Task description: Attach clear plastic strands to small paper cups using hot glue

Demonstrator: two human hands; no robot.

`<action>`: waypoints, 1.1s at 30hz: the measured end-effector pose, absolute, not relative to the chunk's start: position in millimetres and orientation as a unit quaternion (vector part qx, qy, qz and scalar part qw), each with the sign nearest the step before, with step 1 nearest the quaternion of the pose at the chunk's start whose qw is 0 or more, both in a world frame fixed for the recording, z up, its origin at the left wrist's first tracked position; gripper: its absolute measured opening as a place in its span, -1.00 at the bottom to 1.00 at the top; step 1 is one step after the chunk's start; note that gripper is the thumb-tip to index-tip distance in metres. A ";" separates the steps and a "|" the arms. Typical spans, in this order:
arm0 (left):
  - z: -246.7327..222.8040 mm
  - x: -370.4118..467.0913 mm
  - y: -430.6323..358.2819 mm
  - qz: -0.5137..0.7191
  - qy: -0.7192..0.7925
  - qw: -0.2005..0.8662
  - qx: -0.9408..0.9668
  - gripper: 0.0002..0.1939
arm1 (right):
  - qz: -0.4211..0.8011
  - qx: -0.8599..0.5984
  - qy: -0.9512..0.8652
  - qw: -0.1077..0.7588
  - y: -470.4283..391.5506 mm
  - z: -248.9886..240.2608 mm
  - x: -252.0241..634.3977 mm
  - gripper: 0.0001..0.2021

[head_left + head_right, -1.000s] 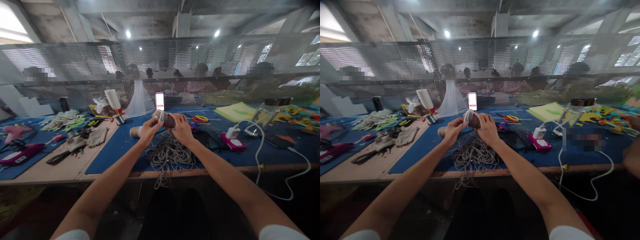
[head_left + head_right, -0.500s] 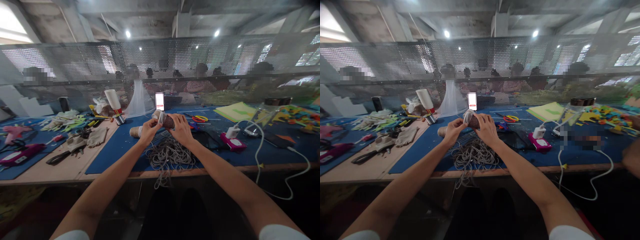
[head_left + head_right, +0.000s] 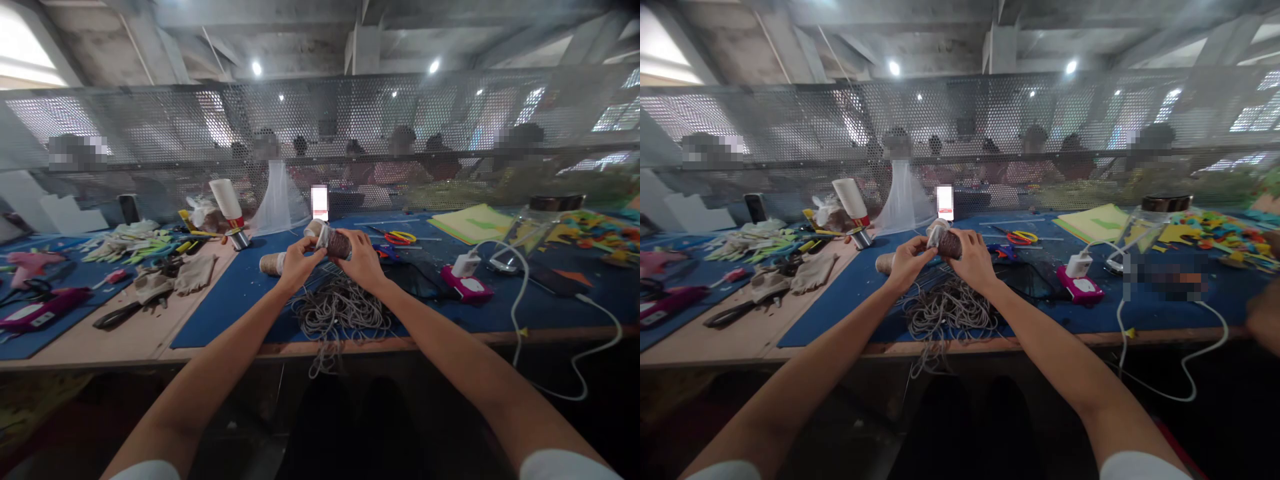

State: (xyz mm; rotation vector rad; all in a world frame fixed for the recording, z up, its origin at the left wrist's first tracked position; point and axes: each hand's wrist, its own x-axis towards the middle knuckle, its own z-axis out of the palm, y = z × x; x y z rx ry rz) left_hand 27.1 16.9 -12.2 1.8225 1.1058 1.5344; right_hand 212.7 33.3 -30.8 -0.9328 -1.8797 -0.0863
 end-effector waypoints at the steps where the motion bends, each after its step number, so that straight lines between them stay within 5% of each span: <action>1: -11.9 27.2 16.8 0.563 0.406 0.252 0.674 -0.80 | -0.030 -0.388 -0.774 0.499 33.8 -31.1 212.3 -0.36; 9: -11.3 27.5 16.5 0.559 0.380 0.289 0.678 -0.70 | -0.024 -0.396 -0.770 0.500 34.2 -30.4 213.1 -0.37; 33: -13.3 33.4 14.4 0.592 0.355 0.379 0.616 -0.82 | -0.084 -0.375 -0.796 0.467 28.4 -27.7 213.1 -0.39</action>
